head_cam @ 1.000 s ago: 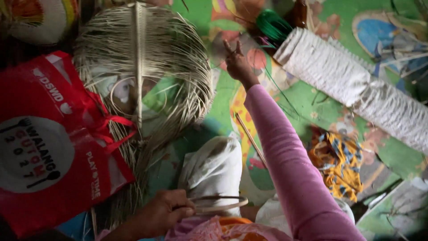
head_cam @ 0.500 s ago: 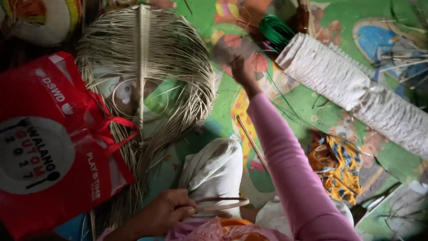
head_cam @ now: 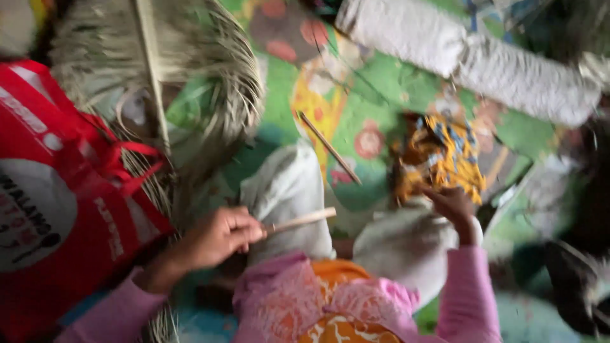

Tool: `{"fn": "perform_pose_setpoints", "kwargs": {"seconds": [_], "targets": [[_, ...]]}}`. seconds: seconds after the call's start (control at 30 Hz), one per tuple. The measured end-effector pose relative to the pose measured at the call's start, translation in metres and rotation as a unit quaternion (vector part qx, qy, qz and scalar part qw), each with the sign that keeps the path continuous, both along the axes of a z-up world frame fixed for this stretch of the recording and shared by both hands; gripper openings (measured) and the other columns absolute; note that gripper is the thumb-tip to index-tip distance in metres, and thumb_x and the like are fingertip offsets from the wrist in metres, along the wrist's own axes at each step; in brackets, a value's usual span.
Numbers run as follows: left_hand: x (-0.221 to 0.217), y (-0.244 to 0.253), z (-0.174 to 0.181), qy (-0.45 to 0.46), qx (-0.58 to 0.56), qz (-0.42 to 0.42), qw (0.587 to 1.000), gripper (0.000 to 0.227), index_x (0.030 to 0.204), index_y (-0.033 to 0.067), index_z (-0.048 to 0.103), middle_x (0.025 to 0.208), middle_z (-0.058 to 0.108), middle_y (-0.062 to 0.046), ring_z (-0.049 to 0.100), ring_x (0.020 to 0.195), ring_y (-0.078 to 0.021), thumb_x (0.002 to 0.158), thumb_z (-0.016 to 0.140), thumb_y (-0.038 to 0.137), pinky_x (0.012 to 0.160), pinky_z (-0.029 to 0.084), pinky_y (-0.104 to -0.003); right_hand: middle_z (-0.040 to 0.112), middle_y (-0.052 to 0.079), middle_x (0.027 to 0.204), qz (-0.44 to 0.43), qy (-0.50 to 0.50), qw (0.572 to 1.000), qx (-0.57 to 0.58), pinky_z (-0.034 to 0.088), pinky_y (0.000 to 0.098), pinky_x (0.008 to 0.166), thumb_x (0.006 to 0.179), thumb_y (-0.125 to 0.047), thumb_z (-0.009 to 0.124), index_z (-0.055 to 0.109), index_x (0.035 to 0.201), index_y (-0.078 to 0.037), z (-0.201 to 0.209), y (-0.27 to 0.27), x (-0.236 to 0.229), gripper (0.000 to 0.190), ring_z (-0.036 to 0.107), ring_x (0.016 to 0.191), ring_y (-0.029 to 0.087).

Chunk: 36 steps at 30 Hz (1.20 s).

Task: Bending and shaping thin wooden strips into circular hoops for crafting.

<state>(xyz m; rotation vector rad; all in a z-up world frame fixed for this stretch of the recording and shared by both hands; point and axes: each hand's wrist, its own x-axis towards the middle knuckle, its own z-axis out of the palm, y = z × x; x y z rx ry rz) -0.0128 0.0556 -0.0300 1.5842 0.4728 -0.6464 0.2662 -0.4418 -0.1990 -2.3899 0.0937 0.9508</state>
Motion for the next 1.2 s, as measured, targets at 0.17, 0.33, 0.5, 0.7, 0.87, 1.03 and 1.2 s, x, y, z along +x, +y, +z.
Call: {"fn": "perform_pose_setpoints", "kwargs": {"seconds": [0.17,0.33,0.5,0.7,0.87,1.03,1.2], "targets": [[0.01,-0.006,0.008,-0.032,0.012,0.017,0.999,0.019,0.092,-0.0004,0.083,0.066,0.068,-0.005,0.063,0.054,-0.0097,0.093,0.072,0.015,0.051,0.05,-0.022,0.033,0.011,0.032,-0.019,0.089,0.994,-0.053,0.025,0.0327,0.037,0.082,-0.024,0.078,0.073,0.06,0.006,0.059,-0.202,-0.102,0.038,0.031,0.032,0.017],[0.013,-0.006,0.005,-0.064,0.005,0.067,0.996,0.014,0.095,-0.0086,0.079,0.071,0.068,-0.016,0.067,0.054,-0.0184,0.089,0.073,0.002,0.05,0.06,-0.03,0.049,0.004,0.065,0.174,-0.216,0.903,-0.328,0.038,0.0342,0.068,0.095,-0.043,0.064,0.073,0.086,-0.007,0.073,-0.43,-0.202,0.037,0.05,0.066,0.016],[0.015,-0.013,0.009,-0.087,0.014,0.03,0.996,0.013,0.094,-0.0076,0.079,0.067,0.066,-0.013,0.067,0.049,-0.0171,0.09,0.073,0.003,0.044,0.057,-0.028,0.065,-0.003,0.098,0.346,-0.467,0.623,-0.524,0.05,0.0358,0.099,0.107,-0.061,0.05,0.074,0.112,-0.021,-0.027,-0.451,-0.267,0.047,0.068,0.1,0.016],[0.019,-0.021,0.022,-0.104,0.022,0.025,0.994,0.013,0.094,-0.0094,0.078,0.067,0.064,-0.014,0.065,0.05,-0.0169,0.091,0.072,0.001,0.048,0.057,-0.028,0.07,0.013,0.113,-0.125,-0.386,0.912,0.058,0.055,0.0359,0.086,0.122,-0.031,0.056,0.076,0.13,-0.011,0.05,-0.1,-0.059,0.029,0.067,0.105,0.028],[0.02,-0.022,0.025,-0.117,0.03,0.016,0.993,0.012,0.094,-0.0081,0.078,0.068,0.063,-0.013,0.068,0.053,-0.017,0.091,0.072,0.001,0.049,0.058,-0.028,0.076,0.006,0.094,0.046,-0.161,0.981,-0.099,0.055,0.0519,0.084,0.099,-0.076,0.051,0.071,0.117,-0.044,-0.061,0.027,-0.057,0.042,0.072,0.096,0.035],[0.017,-0.025,0.025,-0.102,0.027,0.017,0.994,0.013,0.092,-0.0083,0.079,0.065,0.061,-0.012,0.067,0.051,-0.0166,0.092,0.072,0.003,0.048,0.059,-0.028,0.071,0.009,0.071,-0.176,-0.084,0.941,0.276,0.057,0.0256,0.043,0.102,-0.028,0.069,0.073,0.103,-0.013,-0.045,0.067,-0.086,0.016,0.068,0.049,0.016],[0.018,-0.03,0.029,-0.094,0.024,0.013,0.995,0.015,0.092,-0.0106,0.077,0.063,0.06,-0.013,0.067,0.052,-0.018,0.092,0.072,0.003,0.048,0.059,-0.03,0.068,0.022,0.113,0.096,-0.286,0.953,0.016,0.058,0.0533,0.087,0.084,-0.045,0.086,0.072,0.127,-0.009,-0.024,0.094,-0.107,0.058,0.067,0.104,0.045]]}}
